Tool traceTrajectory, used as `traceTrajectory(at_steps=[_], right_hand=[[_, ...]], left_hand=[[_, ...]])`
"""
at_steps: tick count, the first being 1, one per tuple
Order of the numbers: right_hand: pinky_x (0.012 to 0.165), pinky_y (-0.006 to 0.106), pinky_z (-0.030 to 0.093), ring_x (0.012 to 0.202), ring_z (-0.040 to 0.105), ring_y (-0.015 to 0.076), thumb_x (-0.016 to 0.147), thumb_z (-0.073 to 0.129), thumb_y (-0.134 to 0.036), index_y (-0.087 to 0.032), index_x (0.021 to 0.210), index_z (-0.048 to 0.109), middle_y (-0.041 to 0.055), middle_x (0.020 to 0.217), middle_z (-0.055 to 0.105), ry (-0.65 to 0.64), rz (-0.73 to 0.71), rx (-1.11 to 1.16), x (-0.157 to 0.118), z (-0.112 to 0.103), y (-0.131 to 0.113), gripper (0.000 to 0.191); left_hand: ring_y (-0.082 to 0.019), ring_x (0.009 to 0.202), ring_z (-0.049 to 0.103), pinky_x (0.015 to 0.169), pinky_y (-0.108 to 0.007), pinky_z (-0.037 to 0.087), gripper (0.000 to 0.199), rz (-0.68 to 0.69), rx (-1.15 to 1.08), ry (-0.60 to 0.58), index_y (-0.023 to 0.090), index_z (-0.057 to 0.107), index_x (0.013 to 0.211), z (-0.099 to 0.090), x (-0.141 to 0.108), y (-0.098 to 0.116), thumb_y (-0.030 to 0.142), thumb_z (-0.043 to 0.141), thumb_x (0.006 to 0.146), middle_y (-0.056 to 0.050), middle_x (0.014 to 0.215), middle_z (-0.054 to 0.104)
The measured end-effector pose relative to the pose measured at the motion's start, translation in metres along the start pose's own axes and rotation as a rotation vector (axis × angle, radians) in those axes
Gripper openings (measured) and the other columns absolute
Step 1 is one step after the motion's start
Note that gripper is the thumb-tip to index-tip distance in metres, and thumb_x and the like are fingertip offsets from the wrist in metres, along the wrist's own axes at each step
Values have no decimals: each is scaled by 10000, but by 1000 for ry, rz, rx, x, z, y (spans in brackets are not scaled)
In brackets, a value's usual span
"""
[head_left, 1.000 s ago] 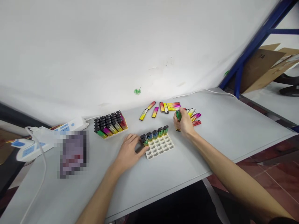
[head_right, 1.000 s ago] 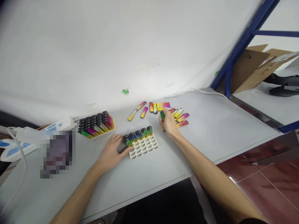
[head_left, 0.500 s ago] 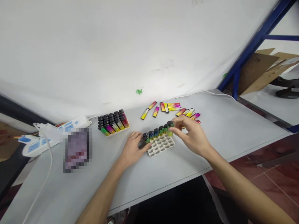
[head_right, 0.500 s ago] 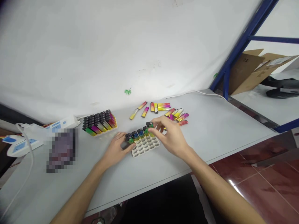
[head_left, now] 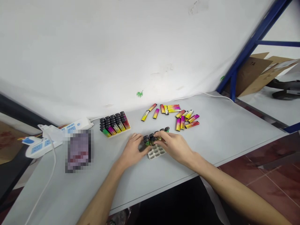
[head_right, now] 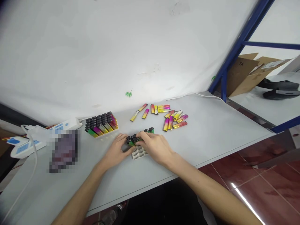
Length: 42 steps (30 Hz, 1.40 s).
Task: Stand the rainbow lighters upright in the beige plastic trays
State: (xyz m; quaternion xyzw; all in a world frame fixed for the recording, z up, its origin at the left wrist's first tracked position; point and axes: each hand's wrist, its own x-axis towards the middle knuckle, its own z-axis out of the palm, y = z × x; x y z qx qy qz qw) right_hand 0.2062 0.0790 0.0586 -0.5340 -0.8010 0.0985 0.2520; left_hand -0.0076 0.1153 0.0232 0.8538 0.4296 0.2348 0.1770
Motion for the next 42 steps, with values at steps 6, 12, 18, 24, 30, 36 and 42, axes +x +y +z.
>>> traceTrajectory(at_steps=[6,12,18,24,30,36,42], right_hand=[[541,247,379,639,654,156,928,624,-295,-268,1095,618,17,896,758,26,-15,14,1,7,3,170],[537,261,325,643,645,159,957,582,-307,-259,1079,606,18,872,753,75,-55,-64,1,9,5,133],[524,290,239,696,644,169,993,525,-271,-222,1032,594,36,879,735,77,-144,-213,1,4,2,93],[520,312,228,650,611,155,975,566,-270,-197,941,615,23,785,685,82,-182,-313,3,-6,2,93],[523,315,256,610,586,135,1019,464,-299,-204,919,682,19,749,681,129,-253,-302,3,-9,0,258],[594,275,362,718,640,141,1013,456,-355,-207,982,708,35,832,733,255,-216,-59,18,-12,25,294],[625,262,387,623,568,139,1004,453,-375,-195,806,678,29,698,673,354,-109,179,44,-18,61,349]], left_hand=[[-237,948,537,883,-428,445,252,-15,24,25,204,609,929,3,1,-1,443,653,866,-42,954,616],[-234,935,537,838,-396,450,251,-31,42,54,204,600,838,8,3,0,446,662,866,-35,919,624],[-220,903,527,838,-385,440,231,-31,54,68,201,593,811,9,3,1,414,637,889,-27,879,614],[-229,942,537,861,-393,437,215,-38,65,70,198,613,832,10,4,-1,404,661,873,-35,907,628],[-234,941,556,875,-404,436,261,-60,63,78,203,642,902,11,4,-1,455,684,849,-39,921,649],[-247,1032,578,912,-412,437,445,-103,58,91,225,617,1173,14,8,2,450,734,809,-52,1068,689],[-250,919,580,840,-408,456,297,-128,73,92,213,672,890,15,10,5,496,708,808,-31,862,650]])
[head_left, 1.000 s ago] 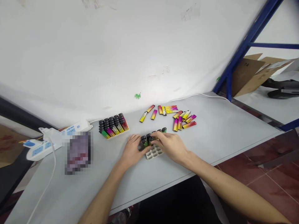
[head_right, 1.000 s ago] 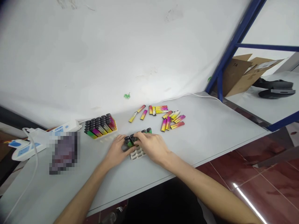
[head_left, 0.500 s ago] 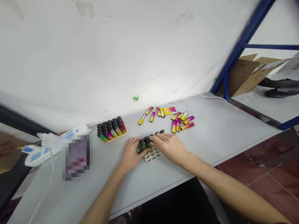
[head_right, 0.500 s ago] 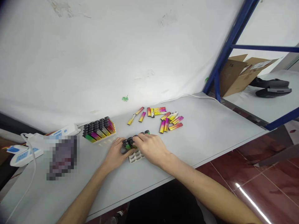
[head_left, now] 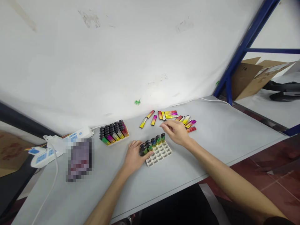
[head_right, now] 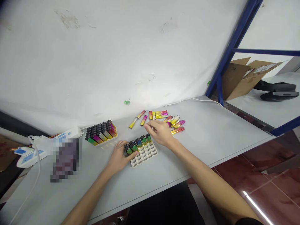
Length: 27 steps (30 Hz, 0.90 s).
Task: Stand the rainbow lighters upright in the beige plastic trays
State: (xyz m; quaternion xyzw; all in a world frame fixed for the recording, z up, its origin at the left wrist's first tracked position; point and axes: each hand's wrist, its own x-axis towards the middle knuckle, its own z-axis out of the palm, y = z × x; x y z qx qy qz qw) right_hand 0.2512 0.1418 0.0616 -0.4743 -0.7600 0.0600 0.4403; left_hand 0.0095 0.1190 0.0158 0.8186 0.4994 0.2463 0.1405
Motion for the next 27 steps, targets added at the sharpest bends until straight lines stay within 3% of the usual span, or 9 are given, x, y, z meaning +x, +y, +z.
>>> traceTrajectory(at_steps=[8,16,27], right_hand=[[624,255,379,594,561,141,1006,408,-413,-193,768,674,8,639,635,-119,177,62,-1,10,34,418],[573,246,307,553,494,127,1003,439,-375,-203,683,578,-6,594,575,-268,123,24,-20,21,20,389],[569,250,271,545,454,114,1005,447,-354,-202,671,541,-22,590,547,-298,131,19,-17,16,16,379]], left_hand=[[-231,863,577,784,-380,484,288,11,-7,-16,218,628,779,-4,1,0,498,682,821,-19,820,620],[-231,901,563,799,-371,483,252,4,-30,-57,223,593,799,-10,-1,-3,459,667,848,-19,854,606],[-236,914,563,811,-387,494,274,13,-23,-94,220,584,843,-12,-1,-4,477,677,836,-25,889,615]])
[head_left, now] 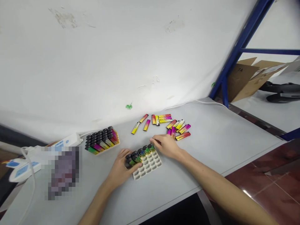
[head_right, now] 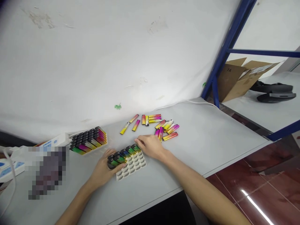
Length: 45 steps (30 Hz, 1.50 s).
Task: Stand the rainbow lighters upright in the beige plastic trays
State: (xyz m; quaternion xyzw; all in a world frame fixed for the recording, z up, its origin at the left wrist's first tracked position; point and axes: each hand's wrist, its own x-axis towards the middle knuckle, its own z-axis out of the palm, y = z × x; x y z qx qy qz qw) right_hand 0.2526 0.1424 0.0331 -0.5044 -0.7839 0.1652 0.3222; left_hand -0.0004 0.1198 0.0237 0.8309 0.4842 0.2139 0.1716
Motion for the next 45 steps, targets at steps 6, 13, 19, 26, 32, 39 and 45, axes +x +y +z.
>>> traceTrajectory(at_steps=[6,13,19,26,32,39,45], right_hand=[[562,252,247,531,427,103,1005,451,-349,-196,686,563,-27,591,555,-20,30,-38,1,-2,-3,370],[571,263,239,601,547,124,1015,416,-394,-212,738,613,0,694,675,-32,87,-204,1,-1,-2,386],[564,284,258,738,656,172,1014,394,-397,-232,903,670,25,880,745,59,313,-420,5,-8,6,340],[576,290,331,807,688,200,999,417,-419,-219,934,667,48,922,751,15,463,-427,6,-14,11,326],[596,286,349,774,678,185,1006,417,-410,-236,959,673,26,920,753,26,349,-360,4,-10,5,313],[624,257,368,764,664,152,1006,452,-365,-245,947,690,-4,891,746,-72,100,-189,-1,-3,-3,274],[679,277,402,854,629,183,1007,443,-345,-232,939,692,28,913,714,33,128,-287,1,-1,3,282]], left_hand=[[-234,910,564,807,-374,492,297,-35,-11,-7,216,576,818,0,1,0,503,648,847,-25,883,612],[-230,888,573,792,-362,492,304,-27,-5,18,220,571,788,0,0,0,509,651,837,-19,862,614],[-226,888,569,787,-356,489,286,-18,-8,2,218,584,793,0,1,0,492,649,839,-17,857,614],[-222,896,552,798,-354,476,282,-30,-12,-16,215,555,790,0,-1,-3,474,651,847,-14,860,591],[-228,926,546,825,-366,472,306,-37,-19,-31,215,558,811,-1,-1,-2,507,636,856,-21,888,589],[-227,902,549,809,-366,474,299,-38,-21,-21,218,553,806,-1,1,1,498,648,847,-18,877,589],[-227,911,550,810,-366,476,310,-30,-13,-28,217,561,797,-1,1,1,512,628,860,-21,872,587]])
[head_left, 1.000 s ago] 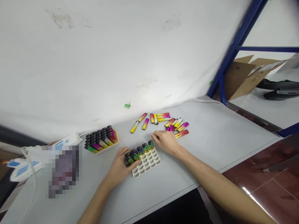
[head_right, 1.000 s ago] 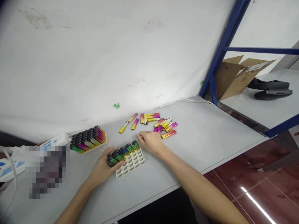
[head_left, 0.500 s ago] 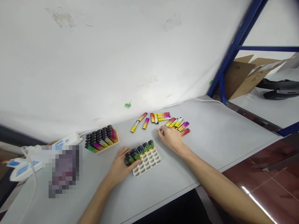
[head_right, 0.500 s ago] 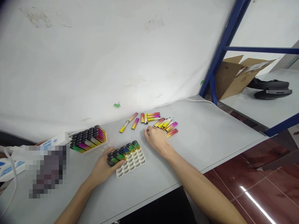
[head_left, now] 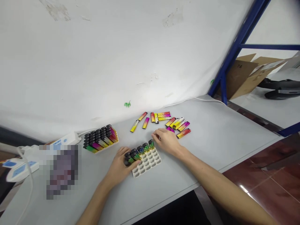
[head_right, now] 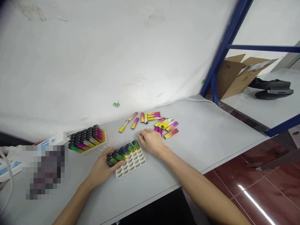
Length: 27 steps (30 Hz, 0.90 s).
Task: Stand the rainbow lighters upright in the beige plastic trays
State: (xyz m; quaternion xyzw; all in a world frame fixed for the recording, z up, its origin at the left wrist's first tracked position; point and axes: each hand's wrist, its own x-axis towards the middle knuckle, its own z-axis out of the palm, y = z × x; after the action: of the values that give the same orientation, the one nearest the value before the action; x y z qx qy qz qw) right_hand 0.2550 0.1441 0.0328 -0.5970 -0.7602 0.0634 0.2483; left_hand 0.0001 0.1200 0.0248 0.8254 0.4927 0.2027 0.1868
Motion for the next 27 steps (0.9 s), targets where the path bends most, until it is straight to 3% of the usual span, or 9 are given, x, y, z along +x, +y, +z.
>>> traceTrajectory(at_steps=[4,8,19,27], right_hand=[[922,381,415,1088,533,283,966,505,-355,-184,1075,694,119,1128,658,188,151,-160,5,-2,14,278],[961,448,398,1138,479,338,933,543,-400,-158,1102,690,169,1171,612,146,291,-233,5,-2,23,330],[965,432,389,1138,490,323,942,523,-416,-161,1117,678,166,1149,612,41,290,-234,4,-4,18,346],[988,424,382,1148,488,315,948,527,-382,-152,1116,683,148,1138,630,75,230,-189,4,-4,16,324]], left_hand=[[-223,901,552,803,-363,480,317,2,2,4,215,567,800,0,0,-1,521,630,856,-20,872,593],[-224,903,556,795,-360,483,302,16,8,9,219,582,803,-1,-1,-1,512,628,860,-21,876,604],[-229,911,576,792,-353,492,303,-4,10,12,223,597,809,-2,0,2,521,638,849,-22,885,618],[-232,918,578,790,-354,495,291,6,9,11,220,621,832,-2,0,2,510,639,850,-22,879,621]])
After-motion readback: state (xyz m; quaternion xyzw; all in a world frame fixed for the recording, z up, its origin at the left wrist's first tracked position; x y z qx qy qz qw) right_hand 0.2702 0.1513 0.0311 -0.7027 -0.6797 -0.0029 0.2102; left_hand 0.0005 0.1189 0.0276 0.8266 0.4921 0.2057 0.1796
